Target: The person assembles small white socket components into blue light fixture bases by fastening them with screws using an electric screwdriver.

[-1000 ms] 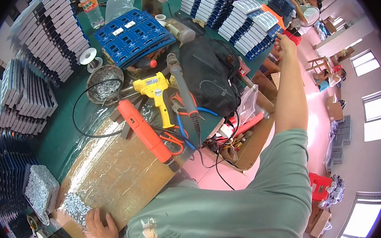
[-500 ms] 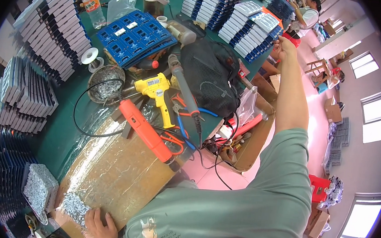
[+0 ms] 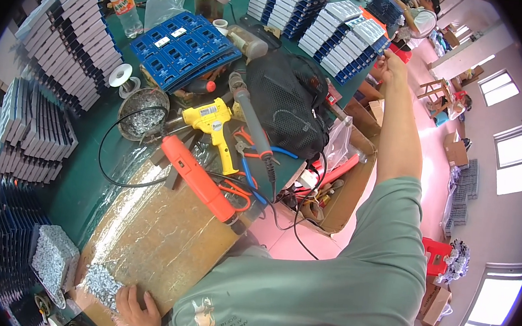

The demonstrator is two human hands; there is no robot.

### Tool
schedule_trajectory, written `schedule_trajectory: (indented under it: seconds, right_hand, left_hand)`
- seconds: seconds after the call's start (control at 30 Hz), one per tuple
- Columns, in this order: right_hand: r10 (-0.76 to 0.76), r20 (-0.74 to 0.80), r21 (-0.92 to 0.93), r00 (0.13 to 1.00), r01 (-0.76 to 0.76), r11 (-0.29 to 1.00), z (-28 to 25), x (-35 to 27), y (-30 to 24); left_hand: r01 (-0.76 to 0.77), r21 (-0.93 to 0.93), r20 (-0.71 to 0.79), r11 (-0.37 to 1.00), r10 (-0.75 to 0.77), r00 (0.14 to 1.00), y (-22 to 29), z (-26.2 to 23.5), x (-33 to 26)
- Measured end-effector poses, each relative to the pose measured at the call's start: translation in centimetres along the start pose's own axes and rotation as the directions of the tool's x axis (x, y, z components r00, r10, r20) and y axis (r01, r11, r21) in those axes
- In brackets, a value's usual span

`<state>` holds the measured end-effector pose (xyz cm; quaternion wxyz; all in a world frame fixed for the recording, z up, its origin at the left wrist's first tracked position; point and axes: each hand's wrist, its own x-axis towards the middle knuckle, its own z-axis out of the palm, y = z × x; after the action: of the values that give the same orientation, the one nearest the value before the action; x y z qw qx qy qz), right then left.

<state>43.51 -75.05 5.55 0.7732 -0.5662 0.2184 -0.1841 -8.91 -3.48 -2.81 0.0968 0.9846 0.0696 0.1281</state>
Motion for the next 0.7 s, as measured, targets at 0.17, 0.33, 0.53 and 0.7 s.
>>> schedule_trajectory:
  seconds: [0.17, 0.33, 0.53, 0.7]
  right_hand:
    - [-0.022, -0.032, -0.035, 0.999, 0.021, 0.999, 0.1, 0.2, 0.6]
    - [-0.024, -0.008, -0.019, 1.0, 0.024, 1.0, -0.3, 0.6, 0.9]
    - [-0.07, -0.137, -0.135, 0.988, 0.052, 0.989, 0.3, -0.1, 1.9]
    - [-0.136, -0.107, -0.269, 0.985, 0.103, 0.958, 1.3, -1.8, 0.9]
  left_hand:
    - [-0.014, -0.001, -0.009, 1.0, 0.014, 1.0, -0.2, 0.1, -0.1]
    - [-0.012, -0.006, -0.015, 1.0, 0.012, 1.0, -0.1, 0.0, -0.2]
    - [-0.015, -0.002, -0.01, 1.0, 0.015, 1.0, 0.1, 0.3, 0.1]
    - [-0.015, -0.004, -0.033, 1.0, 0.014, 0.999, 0.2, -0.3, 0.1]
